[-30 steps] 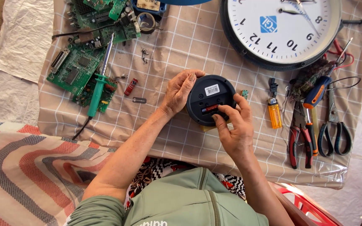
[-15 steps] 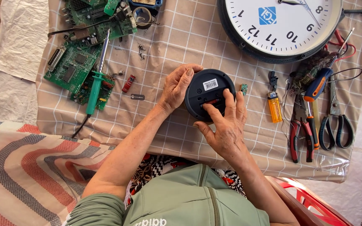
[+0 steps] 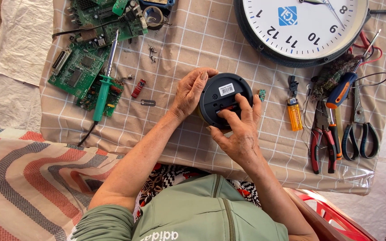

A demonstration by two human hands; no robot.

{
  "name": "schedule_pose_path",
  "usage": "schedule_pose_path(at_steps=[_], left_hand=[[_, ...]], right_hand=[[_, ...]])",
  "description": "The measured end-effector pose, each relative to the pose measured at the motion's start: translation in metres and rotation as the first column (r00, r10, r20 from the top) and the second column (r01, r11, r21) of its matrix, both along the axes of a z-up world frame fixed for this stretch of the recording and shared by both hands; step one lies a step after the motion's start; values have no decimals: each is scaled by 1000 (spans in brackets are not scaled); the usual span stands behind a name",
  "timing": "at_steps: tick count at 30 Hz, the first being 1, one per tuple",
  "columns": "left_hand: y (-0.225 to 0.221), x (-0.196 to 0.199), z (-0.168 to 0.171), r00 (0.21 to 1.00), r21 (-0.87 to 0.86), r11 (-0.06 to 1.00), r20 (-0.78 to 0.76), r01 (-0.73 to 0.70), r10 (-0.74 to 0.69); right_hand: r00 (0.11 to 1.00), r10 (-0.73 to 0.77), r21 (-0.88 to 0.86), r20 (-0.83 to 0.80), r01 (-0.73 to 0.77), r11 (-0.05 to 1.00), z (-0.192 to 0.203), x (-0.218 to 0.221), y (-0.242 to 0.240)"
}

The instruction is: Disassembling a small round clock to remove its internal mechanism and battery.

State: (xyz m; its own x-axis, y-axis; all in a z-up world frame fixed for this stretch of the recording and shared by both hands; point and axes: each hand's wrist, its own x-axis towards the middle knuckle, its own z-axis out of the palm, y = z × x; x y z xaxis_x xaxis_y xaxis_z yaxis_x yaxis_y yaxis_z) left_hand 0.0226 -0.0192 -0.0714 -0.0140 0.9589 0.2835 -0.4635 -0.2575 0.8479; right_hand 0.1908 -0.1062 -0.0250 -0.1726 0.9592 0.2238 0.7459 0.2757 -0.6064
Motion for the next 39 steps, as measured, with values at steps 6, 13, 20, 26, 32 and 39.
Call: schedule_pose_path(at_steps=[6,13,20,26,32,39], left_hand=[[1,2,-6,995,-53,997,-81,-59,55],[1,0,-11,991,-43,996,-106,-82,77],[-3,-2,-9,865,9,992,-487,-128,116],[-3,2,-7,825,54,991,-550,-124,133],[-2,0,-6,820,45,992,-560,-117,122],[-2,1,-12,814,3,991,-570,-134,111]], right_hand=[[992,-37,-109,-121,24,994,13,-2,3],[968,-100,-143,-230,68,987,10,-5,6],[988,-142,-42,-58,140,989,-2,-14,12],[986,-159,25,58,158,987,-6,-17,15],[979,-153,75,-137,164,984,-12,-6,17],[967,-233,79,-105,242,967,-39,80,37]])
